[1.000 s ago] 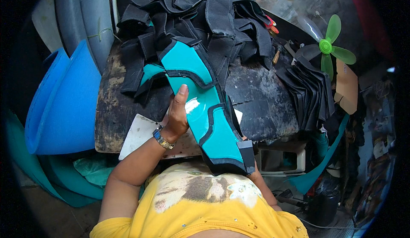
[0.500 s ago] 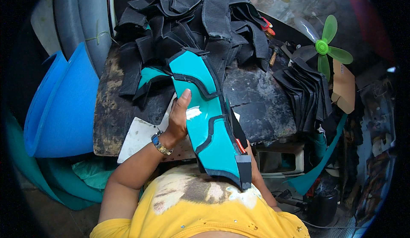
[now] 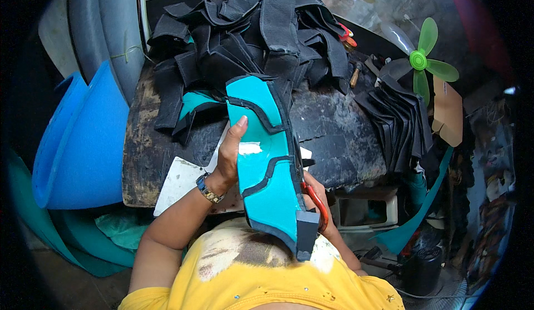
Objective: The person uses red-handled scissors to trim the black edges of teal foam pieces. They hold each piece with the left hand, cut along the perimeter, and place the trimmed pieces into a pile on the workbench. The person repeats this process for several foam pieces throughout the clip.
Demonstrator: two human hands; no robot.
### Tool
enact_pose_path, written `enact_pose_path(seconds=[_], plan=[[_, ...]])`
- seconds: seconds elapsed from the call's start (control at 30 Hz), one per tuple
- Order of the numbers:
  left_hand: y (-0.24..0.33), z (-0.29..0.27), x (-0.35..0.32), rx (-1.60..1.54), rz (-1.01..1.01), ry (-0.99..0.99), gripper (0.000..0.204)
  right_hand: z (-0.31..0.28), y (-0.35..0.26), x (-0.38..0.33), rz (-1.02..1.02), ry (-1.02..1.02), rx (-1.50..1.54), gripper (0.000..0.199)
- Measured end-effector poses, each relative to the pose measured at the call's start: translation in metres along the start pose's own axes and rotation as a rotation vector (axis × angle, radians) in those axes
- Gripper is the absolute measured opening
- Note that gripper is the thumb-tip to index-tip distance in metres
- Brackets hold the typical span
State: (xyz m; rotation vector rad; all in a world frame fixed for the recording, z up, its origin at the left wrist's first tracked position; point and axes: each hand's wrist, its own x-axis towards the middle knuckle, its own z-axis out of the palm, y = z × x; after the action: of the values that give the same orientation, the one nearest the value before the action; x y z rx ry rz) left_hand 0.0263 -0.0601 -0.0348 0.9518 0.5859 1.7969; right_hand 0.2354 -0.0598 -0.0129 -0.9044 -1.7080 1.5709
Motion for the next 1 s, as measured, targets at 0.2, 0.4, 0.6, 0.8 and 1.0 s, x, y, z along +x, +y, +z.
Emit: enact_pose_path(seconds=[0.2, 0.4, 0.6, 0.8, 1.0], plan=[[0.008, 0.005, 0.005, -0.29, -0.431, -0.08, 0.052, 0.0, -0.01, 0.005, 0.085, -0.098, 0.177, 0.047], [0.004, 0.002, 0.003, -0.204, -0.397, -0.126, 0.053, 0.003, -0.014, 0.006, 0.018, -0.065, 0.082, 0.05], [0.004, 0.004, 0.007, -0.273, -0.456, -0.119, 0.056, 0.001, -0.019, 0.003, 0.086, -0.053, 0.064, 0.041], [0.008, 0.005, 0.009, -0.398, -0.47, -0.147, 0.056, 0.002, -0.02, 0.001, 0.119, -0.029, 0.139, 0.032], [0.006, 0.001, 0.01, -0.333, -0.321, -0.098, 0.051, -0.002, -0.022, -0.002, 0.21, -0.045, 0.304, 0.032]])
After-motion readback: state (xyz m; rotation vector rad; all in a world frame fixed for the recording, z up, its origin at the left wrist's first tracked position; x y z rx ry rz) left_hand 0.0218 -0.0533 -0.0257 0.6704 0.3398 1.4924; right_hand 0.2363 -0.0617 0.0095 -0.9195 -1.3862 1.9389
